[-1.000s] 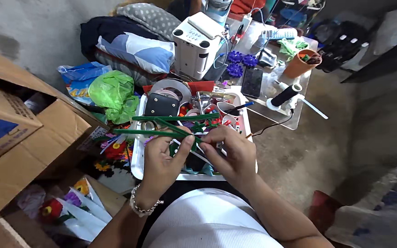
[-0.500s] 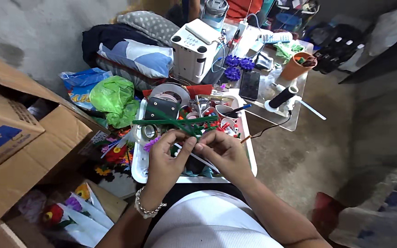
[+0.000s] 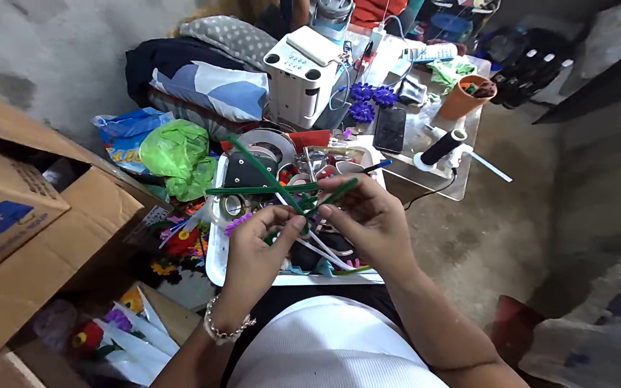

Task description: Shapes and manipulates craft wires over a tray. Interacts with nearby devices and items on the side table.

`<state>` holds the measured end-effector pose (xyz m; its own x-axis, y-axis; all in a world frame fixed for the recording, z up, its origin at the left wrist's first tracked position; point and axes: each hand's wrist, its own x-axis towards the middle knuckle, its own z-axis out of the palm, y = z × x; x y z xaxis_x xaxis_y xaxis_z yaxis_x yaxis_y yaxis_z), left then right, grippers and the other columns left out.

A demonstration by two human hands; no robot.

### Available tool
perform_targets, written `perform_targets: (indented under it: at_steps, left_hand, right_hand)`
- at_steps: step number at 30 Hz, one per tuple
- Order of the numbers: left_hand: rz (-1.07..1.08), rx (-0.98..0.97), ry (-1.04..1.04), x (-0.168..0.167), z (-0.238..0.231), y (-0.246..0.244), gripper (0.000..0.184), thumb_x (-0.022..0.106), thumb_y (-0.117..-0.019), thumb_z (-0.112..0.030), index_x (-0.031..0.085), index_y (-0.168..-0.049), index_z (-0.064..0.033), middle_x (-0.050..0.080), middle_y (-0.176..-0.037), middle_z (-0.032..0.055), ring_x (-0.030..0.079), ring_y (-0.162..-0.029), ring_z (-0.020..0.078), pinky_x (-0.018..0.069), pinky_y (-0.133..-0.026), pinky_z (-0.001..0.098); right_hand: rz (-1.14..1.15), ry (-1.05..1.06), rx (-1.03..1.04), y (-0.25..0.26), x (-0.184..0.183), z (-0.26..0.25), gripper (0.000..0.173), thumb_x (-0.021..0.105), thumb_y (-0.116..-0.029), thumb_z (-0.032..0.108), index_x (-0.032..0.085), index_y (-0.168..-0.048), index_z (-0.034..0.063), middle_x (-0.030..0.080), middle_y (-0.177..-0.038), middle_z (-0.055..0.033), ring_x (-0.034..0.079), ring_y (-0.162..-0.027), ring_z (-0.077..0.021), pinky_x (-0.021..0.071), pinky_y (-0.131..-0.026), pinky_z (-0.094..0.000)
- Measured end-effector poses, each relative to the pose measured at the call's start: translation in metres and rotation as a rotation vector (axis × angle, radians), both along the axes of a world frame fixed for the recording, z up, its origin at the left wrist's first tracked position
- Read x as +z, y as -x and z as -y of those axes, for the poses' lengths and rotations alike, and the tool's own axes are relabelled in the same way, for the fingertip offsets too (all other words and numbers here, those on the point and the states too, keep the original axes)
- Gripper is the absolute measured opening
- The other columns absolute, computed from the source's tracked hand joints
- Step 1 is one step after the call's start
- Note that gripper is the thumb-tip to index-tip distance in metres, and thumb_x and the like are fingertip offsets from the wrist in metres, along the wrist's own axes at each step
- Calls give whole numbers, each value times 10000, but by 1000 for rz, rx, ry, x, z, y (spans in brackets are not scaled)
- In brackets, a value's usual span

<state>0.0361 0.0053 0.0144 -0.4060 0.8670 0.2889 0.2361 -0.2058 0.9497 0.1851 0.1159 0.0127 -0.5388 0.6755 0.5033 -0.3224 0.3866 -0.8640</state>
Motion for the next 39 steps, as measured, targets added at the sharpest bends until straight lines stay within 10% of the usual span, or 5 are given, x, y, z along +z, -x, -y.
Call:
perform_targets:
  at_steps: [5, 11, 17, 32, 39]
  left_hand:
    - [169, 65, -90, -1, -4, -2, 65, 611, -1000, -51, 670, -1028, -45, 740, -897, -23, 723, -835, 74, 612, -815, 248]
    - [-5, 76, -81, 1, -2, -6, 62, 664, -960, -75, 695, -993, -33, 729, -908, -40, 693, -845, 15, 588, -796, 185]
    - [52, -66, -76, 2, -1, -5, 105, 712, -945, -105, 700, -1017, -30, 733, -933, -34, 707, -851, 38, 608, -807, 215]
    - [640, 3, -117, 9, -3, -16, 78, 612, -988, -53, 658, -1050, -63, 706, -940, 41, 693, -857, 108, 589, -871, 294]
    - [637, 66, -132, 7, -7, -22, 115, 619, -979, -9, 635, -1071, -75, 712, -959, 32, 709, -886, 119, 596, -891, 307]
  right_hand:
    - [-106, -33, -12, 2, -11, 4, 105, 679, -918, 2, 711, -987, 75, 718, -991, -8, 706, -909, -81, 621, -826, -271]
    - [-62, 4, 17, 4, -3, 4, 365, 722, -928, 53, 560, -1255, 63, 721, -1139, -42, 719, -992, -124, 608, -911, -306]
    - [-172, 72, 32, 3, -4, 1, 183, 706, -924, 27, 646, -1075, 111, 727, -978, 9, 713, -882, -76, 618, -834, -272]
    - [-114, -604, -228, -1, -18, 9, 70, 716, -937, 25, 726, -1005, 34, 761, -1061, -106, 716, -1020, -164, 568, -953, -312]
    - [-128, -311, -198, 2, -14, 17, 118, 732, -924, 18, 752, -1036, -10, 760, -970, -88, 729, -919, -109, 620, -839, -259]
